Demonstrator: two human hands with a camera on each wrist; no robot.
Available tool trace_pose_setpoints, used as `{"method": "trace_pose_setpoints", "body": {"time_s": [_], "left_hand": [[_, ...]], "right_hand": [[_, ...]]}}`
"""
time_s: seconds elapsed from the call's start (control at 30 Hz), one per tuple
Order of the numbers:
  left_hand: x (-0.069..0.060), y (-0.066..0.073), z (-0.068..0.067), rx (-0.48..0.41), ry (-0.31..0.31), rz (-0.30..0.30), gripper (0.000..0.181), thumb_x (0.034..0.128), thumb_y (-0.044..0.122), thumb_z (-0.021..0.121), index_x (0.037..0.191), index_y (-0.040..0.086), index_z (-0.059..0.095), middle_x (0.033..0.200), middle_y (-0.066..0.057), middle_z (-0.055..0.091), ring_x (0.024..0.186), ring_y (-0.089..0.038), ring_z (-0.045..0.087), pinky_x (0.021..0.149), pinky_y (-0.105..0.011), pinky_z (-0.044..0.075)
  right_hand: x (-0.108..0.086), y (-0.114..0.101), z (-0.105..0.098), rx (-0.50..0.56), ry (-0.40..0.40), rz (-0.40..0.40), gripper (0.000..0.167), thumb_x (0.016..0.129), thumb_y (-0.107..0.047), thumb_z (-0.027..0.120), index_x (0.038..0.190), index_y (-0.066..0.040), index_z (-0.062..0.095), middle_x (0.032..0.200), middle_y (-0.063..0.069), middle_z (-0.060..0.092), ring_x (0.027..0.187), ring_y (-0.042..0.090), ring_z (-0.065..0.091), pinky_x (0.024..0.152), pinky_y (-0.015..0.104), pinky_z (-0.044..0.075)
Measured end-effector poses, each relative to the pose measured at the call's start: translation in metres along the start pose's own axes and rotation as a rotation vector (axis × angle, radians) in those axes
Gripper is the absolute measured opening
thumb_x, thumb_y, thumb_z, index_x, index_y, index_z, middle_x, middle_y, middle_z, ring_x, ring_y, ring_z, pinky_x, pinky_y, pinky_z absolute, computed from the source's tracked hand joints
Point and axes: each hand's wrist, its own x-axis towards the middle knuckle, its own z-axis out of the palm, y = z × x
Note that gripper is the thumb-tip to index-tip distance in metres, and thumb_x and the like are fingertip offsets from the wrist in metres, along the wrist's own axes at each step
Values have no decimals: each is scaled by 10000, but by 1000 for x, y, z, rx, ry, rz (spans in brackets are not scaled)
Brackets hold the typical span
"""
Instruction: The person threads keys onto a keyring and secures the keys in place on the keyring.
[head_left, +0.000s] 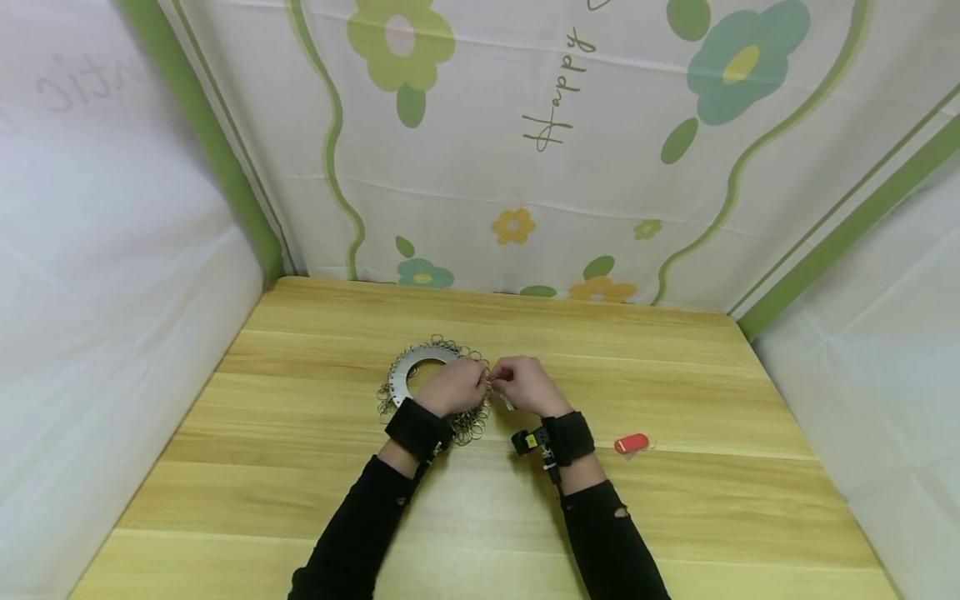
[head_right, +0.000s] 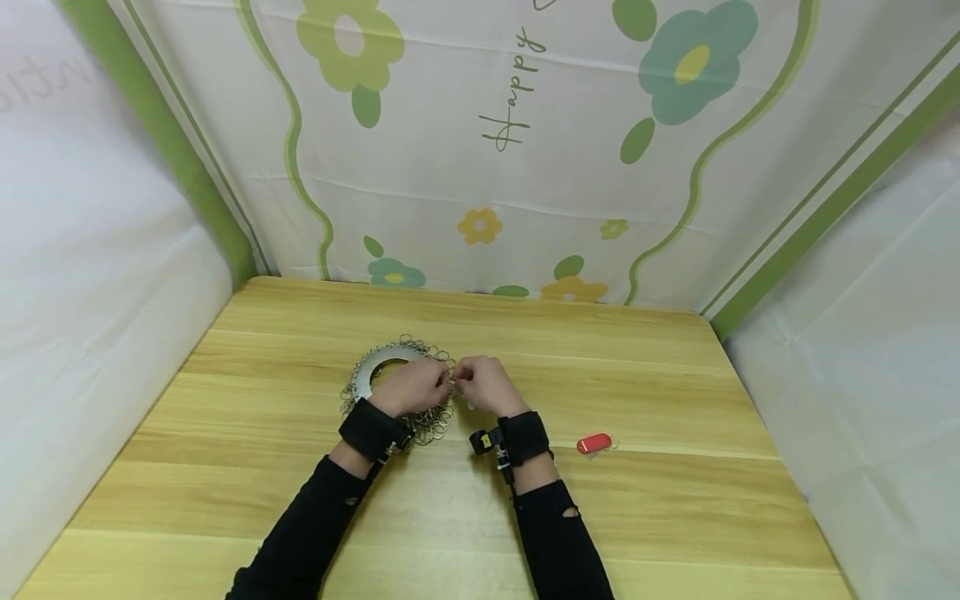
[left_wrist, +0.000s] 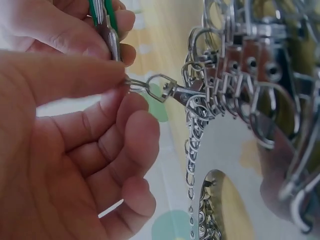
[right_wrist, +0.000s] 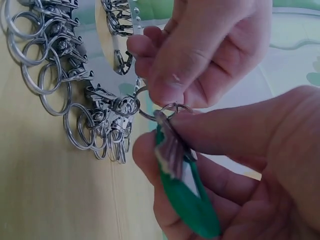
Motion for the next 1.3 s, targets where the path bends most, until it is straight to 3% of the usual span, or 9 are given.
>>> {"method": "trace_pose_setpoints", "body": {"time_s": [0.13,0.3,0.6,0.87,1.03,1.3], "left_hand": [[0,-1,0,-18,-4,-5,111,866,110,546,759,125,520,607,6,413,490,-118,402,488,-249,341],[1,-1,1,0,-5,12,151,869,111,551,731,131,495,609,14,419,496,-112,404,499,-238,336],[1,-2,2,-5,-22,16,176,936,100,477,772,131,531,613,-2,409,500,-120,405,507,-242,348],[1,-1,2,-17,-1,-16,225,864,152,549,656,142,462,564,30,363,450,-108,358,467,-248,311],[1,0,2,5,-5,-22,203,833,169,579,673,145,457,577,38,377,462,-105,362,465,-246,299],[0,1,1,14,0,-15,185,881,117,545,713,133,471,596,17,383,479,-111,369,480,-242,302]], "right_hand": [[1,-1,1,-15,29,39,86,906,-58,616,891,-96,691,773,-5,646,611,134,567,547,290,464],[1,0,2,-14,56,71,68,905,-71,624,900,-89,689,761,-5,631,605,140,558,537,290,457],[1,3,2,-8,16,35,96,916,-78,611,878,-120,688,773,-6,646,594,136,566,532,294,466],[1,1,1,-18,20,28,85,910,-72,613,888,-103,689,763,-11,638,588,136,558,530,291,459],[1,0,2,-30,41,48,68,901,-71,624,893,-92,688,756,-10,631,590,135,551,528,288,452],[0,-2,1,-14,37,48,90,905,-59,617,872,-101,688,762,2,644,569,138,560,514,290,460]]}}
